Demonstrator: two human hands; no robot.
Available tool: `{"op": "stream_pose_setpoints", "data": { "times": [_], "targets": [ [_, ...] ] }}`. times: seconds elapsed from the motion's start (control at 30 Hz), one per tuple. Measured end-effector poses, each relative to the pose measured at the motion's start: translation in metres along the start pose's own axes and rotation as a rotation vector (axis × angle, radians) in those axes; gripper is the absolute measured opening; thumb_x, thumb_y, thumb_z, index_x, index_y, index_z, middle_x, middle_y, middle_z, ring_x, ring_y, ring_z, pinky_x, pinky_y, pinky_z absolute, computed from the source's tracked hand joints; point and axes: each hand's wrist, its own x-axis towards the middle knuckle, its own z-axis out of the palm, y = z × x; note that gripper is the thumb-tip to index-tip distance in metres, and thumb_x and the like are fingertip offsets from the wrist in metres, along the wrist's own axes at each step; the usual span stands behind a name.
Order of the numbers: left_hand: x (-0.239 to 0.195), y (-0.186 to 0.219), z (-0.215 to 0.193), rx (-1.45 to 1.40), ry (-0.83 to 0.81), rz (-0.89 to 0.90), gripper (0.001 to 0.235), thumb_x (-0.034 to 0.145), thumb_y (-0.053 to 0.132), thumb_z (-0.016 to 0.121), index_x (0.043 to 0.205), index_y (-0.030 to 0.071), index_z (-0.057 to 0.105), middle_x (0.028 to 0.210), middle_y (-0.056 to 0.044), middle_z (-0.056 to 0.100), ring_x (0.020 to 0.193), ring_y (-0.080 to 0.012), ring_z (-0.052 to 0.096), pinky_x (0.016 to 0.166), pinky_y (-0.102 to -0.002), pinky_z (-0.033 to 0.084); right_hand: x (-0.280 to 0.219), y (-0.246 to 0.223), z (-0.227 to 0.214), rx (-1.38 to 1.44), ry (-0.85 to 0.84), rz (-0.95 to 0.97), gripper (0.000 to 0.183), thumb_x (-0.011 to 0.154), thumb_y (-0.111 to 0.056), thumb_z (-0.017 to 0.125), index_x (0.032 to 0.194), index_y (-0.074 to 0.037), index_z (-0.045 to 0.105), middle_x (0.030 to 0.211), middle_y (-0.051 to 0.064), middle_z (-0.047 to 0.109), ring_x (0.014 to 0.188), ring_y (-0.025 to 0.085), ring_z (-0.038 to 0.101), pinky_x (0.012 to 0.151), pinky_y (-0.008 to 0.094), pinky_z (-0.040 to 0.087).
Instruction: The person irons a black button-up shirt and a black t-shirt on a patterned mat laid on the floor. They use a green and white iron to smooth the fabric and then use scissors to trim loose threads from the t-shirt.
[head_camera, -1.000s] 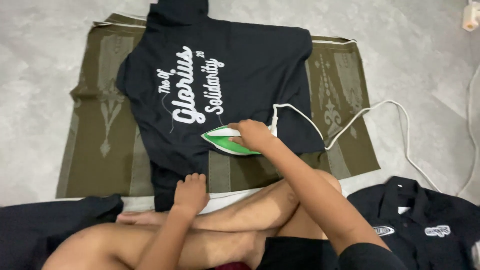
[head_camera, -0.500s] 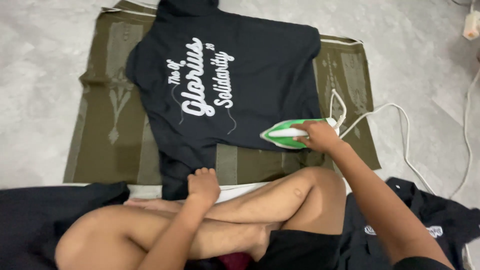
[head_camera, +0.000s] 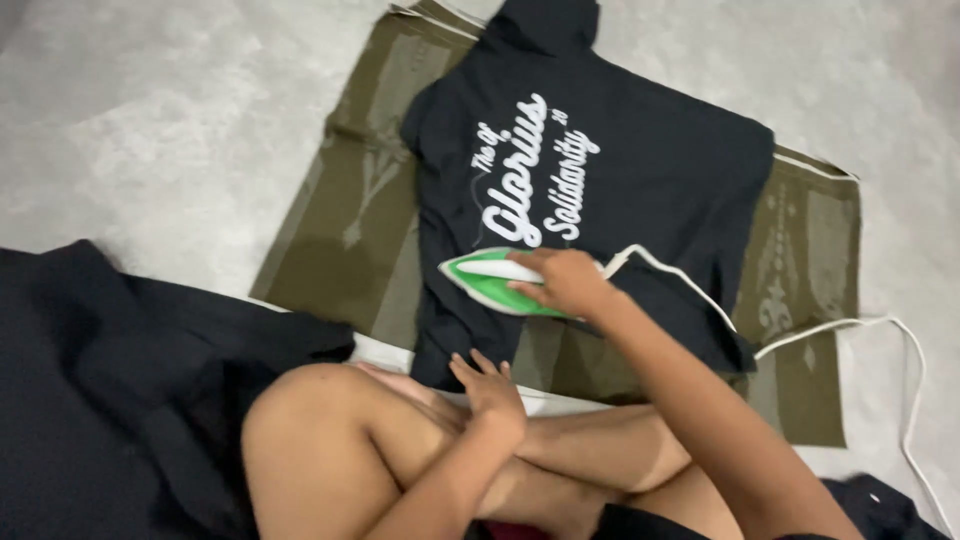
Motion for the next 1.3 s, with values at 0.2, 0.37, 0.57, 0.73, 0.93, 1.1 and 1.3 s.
{"op": "stream_pose_setpoints", "data": {
  "times": [0.2, 0.37, 0.57, 0.73, 0.93, 1.1, 1.3],
  "targets": [
    [0.04, 0.005, 0.037, -0.247, -0.055, 0.082, 0.093, 0.078, -0.011, 0.056, 0.147, 0.025, 0.006, 0.148, -0.03, -0.001, 0.129, -0.0582, 0.011, 0.101, -0.064, 0.015, 0.047, -0.033, 0.016, -0.156, 0.15, -0.004, 0.045, 0.082, -0.041, 0.057, 0.12, -0.017, 0.057, 0.091, 0.006, 0.066, 0.069, 0.027, 0.064, 0.058, 0.037, 0.05],
    [0.046, 0.013, 0.036, -0.076, -0.095, 0.195, 0.104, 0.063, -0.024, 0.059, 0.146, 0.007, 0.005, 0.15, -0.019, 0.011, 0.135, -0.0488, 0.001, 0.099, -0.069, 0.019, 0.051, -0.039, 0.025, -0.283, 0.143, -0.141, 0.041, 0.084, -0.044, 0.054, 0.116, -0.019, 0.056, 0.078, 0.005, 0.061, 0.058, 0.027, 0.061, 0.049, 0.037, 0.049],
    [0.037, 0.007, 0.028, -0.214, -0.064, 0.152, 0.081, 0.082, -0.008, 0.052, 0.147, 0.01, 0.006, 0.145, -0.036, 0.006, 0.134, -0.0482, 0.007, 0.097, -0.068, 0.016, 0.058, -0.06, 0.025, -0.217, 0.212, -0.041, 0.041, 0.084, -0.042, 0.056, 0.115, -0.015, 0.057, 0.075, 0.007, 0.061, 0.055, 0.028, 0.059, 0.05, 0.037, 0.048],
    [0.044, 0.01, 0.031, -0.332, -0.111, 0.081, 0.074, 0.09, 0.006, 0.046, 0.147, 0.02, 0.002, 0.146, -0.033, -0.006, 0.127, -0.0595, 0.015, 0.099, -0.067, 0.019, 0.064, -0.058, 0.029, -0.259, 0.124, -0.206, 0.042, 0.082, -0.046, 0.056, 0.113, -0.019, 0.059, 0.076, 0.005, 0.063, 0.054, 0.028, 0.059, 0.048, 0.038, 0.046],
    [0.055, 0.031, 0.05, 0.027, -0.166, -0.06, 0.092, 0.082, -0.008, 0.056, 0.145, 0.021, -0.005, 0.149, -0.024, 0.003, 0.133, -0.0456, 0.018, 0.099, -0.067, 0.017, 0.043, -0.064, 0.031, -0.241, -0.053, -0.182, 0.037, 0.085, -0.048, 0.051, 0.114, -0.027, 0.059, 0.083, 0.009, 0.065, 0.067, 0.035, 0.066, 0.065, 0.044, 0.054],
    [0.007, -0.027, 0.012, -0.161, 0.013, 0.089, 0.045, 0.099, 0.018, 0.028, 0.143, 0.012, 0.021, 0.142, -0.019, 0.031, 0.134, -0.0307, 0.028, 0.101, -0.062, 0.024, 0.034, -0.056, 0.04, -0.167, 0.021, 0.044, 0.041, 0.086, -0.049, 0.05, 0.119, -0.026, 0.055, 0.082, 0.009, 0.064, 0.069, 0.035, 0.065, 0.065, 0.047, 0.053],
    [0.002, -0.052, -0.004, -0.265, 0.202, 0.122, 0.019, 0.078, 0.005, 0.055, 0.091, 0.007, 0.069, 0.09, -0.012, 0.068, 0.084, -0.0335, 0.064, 0.068, -0.055, 0.043, -0.005, -0.065, 0.038, -0.161, -0.054, -0.037, 0.04, 0.08, -0.049, 0.055, 0.116, -0.033, 0.058, 0.088, 0.007, 0.067, 0.08, 0.033, 0.067, 0.072, 0.045, 0.053]
  ]
}}
